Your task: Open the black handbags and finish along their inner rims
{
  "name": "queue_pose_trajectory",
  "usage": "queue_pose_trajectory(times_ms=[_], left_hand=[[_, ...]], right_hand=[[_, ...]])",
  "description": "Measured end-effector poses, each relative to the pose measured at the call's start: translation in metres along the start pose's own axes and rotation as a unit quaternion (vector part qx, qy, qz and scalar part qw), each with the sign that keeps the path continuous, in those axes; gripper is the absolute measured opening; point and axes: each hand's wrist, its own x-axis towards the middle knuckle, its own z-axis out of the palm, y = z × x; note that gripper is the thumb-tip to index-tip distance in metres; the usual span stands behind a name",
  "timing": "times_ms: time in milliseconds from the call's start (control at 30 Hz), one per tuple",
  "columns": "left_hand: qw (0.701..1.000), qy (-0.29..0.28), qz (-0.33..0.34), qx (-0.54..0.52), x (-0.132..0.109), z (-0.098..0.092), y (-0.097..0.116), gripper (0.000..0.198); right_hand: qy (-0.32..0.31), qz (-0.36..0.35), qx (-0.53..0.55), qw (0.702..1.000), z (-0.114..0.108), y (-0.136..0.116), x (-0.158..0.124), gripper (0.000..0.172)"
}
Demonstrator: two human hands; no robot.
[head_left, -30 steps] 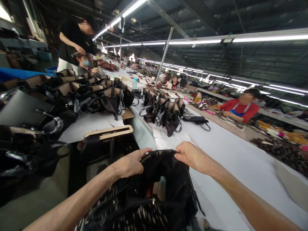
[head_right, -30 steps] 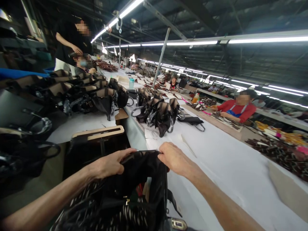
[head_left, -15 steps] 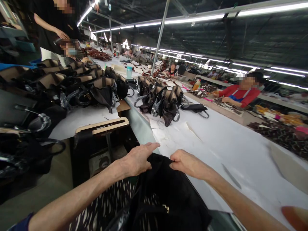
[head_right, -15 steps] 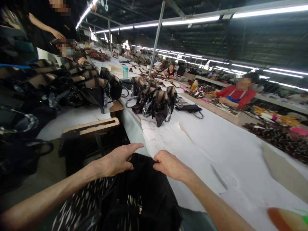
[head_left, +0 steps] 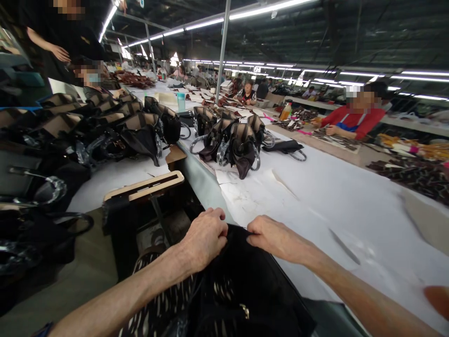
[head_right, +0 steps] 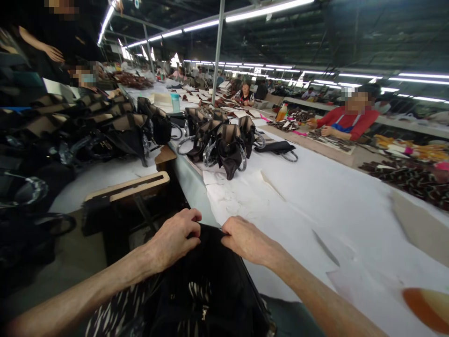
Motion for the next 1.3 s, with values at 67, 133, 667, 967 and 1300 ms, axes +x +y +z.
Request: queue_pose_trajectory(times_ms=[67,133,667,967,1300], left_hand=[[0.998,0.012,0.007,-0.056,-0.006,-0.001,-0.004,0.015],[0.994,0.032,0.034,-0.098,-0.01,-0.003,-0.004,0.015],[0.998,0.015,-0.032,-0.059,-0.001,0.002,0.004,0.029],[0.998,0.011,-0.035,-0.045,0.006,0.008,0.005,0.025],[0.998,-0.034,-0.036,0.025,0.0,0.008,0.009,0.023]], right_hand=[[0.002,0.0,0.0,1.0,-0.001,0.001,0.0,0.025],[0.002,-0.001,0.003,1.0,-0.001,0.0,0.001,0.024],[0.013,-0.008,0.007,1.0,0.0,-0.006,0.0,0.02],[0.01,0.004,0.026,1.0,0.005,-0.008,-0.003,0.024],[-0.013,-0.003,0.039,0.999,0.006,0.001,-0.003,0.024]])
